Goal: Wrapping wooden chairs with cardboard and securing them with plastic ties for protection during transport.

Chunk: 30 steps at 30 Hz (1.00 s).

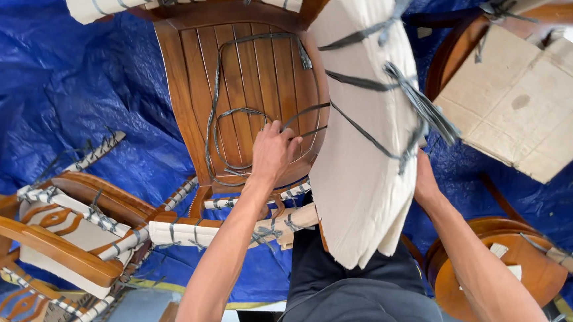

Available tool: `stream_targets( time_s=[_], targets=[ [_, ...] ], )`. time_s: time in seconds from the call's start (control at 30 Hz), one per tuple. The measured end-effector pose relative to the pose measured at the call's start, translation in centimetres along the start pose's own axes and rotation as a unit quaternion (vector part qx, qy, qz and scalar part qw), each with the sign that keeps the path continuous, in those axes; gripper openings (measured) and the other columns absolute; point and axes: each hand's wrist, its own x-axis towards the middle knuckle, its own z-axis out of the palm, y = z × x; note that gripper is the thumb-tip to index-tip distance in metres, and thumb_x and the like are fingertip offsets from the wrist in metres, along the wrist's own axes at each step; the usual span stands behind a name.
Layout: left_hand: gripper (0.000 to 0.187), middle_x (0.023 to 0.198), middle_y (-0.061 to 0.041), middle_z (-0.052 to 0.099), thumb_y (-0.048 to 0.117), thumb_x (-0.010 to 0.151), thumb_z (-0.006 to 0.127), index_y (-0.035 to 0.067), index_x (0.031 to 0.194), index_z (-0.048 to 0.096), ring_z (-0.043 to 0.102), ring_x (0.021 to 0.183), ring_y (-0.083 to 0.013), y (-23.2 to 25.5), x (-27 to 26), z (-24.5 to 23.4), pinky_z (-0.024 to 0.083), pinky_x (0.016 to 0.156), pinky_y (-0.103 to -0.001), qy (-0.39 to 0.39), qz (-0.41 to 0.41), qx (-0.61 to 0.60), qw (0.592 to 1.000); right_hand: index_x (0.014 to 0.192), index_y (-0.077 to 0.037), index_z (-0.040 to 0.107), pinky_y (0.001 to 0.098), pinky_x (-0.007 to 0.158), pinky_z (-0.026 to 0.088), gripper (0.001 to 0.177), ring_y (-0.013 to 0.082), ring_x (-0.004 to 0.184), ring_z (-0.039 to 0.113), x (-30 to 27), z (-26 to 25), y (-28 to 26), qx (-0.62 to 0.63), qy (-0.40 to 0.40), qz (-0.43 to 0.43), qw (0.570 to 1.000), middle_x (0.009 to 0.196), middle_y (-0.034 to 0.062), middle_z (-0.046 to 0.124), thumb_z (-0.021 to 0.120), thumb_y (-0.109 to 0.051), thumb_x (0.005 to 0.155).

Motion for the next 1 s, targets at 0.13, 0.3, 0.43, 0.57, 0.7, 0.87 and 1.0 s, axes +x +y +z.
stream_targets(
  time_s=[0.13,0.3,0.43,0.57,0.7,0.87,1.0],
  targets=[
    [0.024,0.092,-0.013,0.064,0.028,0.091,0.075,0.004,0.091,0.074,0.061,0.088,-0.0329,1.8,-2.9,-4.3,0.049,0.076,-0.046,0.050,0.014,-0.018,0.999,0.129,0.001,0.061,0.0330,0.089,0.056,0.032,0.0180,0.100,0.068,-6.4,0.1,-5.7,0.140,0.033,0.009,0.989,0.114,0.0118,0.071,0.060,-0.009,0.098],
    [0.021,0.081,-0.010,0.061,0.024,0.090,0.079,0.004,0.087,0.072,0.063,0.078,-0.0279,4.6,-5.2,-9.9,0.050,0.069,-0.041,0.087,0.053,-0.038,0.994,0.122,-0.002,0.065,0.0325,0.095,0.058,0.024,0.0174,0.104,0.070,-11.0,-1.2,-9.1,0.408,-0.031,-0.033,0.912,0.115,0.0093,0.072,0.060,-0.002,0.098],
    [0.018,0.077,-0.009,0.061,0.022,0.088,0.079,0.005,0.086,0.073,0.063,0.076,-0.0275,6.3,-5.9,-13.6,0.050,0.069,-0.042,0.096,0.104,-0.041,0.989,0.116,-0.001,0.066,0.0324,0.089,0.059,0.017,0.0189,0.099,0.072,-12.9,-1.2,-11.6,0.329,0.031,-0.041,0.943,0.108,0.0113,0.073,0.062,-0.007,0.100],
    [0.014,0.078,-0.008,0.066,0.019,0.088,0.079,0.006,0.092,0.077,0.064,0.073,-0.0262,7.0,-6.1,-14.7,0.051,0.068,-0.040,0.068,0.134,-0.062,0.987,0.116,0.003,0.068,0.0291,0.084,0.058,0.018,0.0162,0.095,0.071,-14.1,-0.6,-12.4,0.107,0.112,-0.171,0.973,0.104,0.0119,0.074,0.059,-0.010,0.106],
    [0.012,0.081,-0.008,0.072,0.015,0.089,0.079,0.007,0.097,0.080,0.068,0.070,-0.0194,9.2,-6.5,-15.0,0.053,0.065,-0.033,0.056,0.038,-0.202,0.977,0.113,0.003,0.069,0.0267,0.080,0.056,0.019,0.0125,0.089,0.067,-14.7,1.4,-12.7,0.033,0.159,-0.241,0.957,0.099,0.0092,0.072,0.056,-0.010,0.112],
    [0.010,0.084,-0.007,0.075,0.011,0.089,0.079,0.005,0.097,0.080,0.070,0.073,-0.0147,14.4,-8.4,-11.3,0.056,0.066,-0.027,0.086,0.006,-0.357,0.930,0.104,0.002,0.063,0.0247,0.071,0.049,0.021,0.0094,0.080,0.057,-13.0,8.5,-12.1,0.054,0.288,-0.313,0.904,0.089,0.0031,0.064,0.056,-0.016,0.114],
    [0.010,0.086,-0.009,0.074,0.009,0.088,0.080,0.003,0.096,0.078,0.075,0.076,-0.0167,18.2,-9.7,-9.1,0.058,0.068,-0.027,0.121,-0.021,-0.379,0.917,0.106,-0.001,0.059,0.0263,0.074,0.047,0.027,0.0103,0.080,0.054,-12.7,11.5,-12.6,0.094,0.428,-0.350,0.828,0.090,0.0021,0.058,0.052,-0.024,0.118]
  ],
)
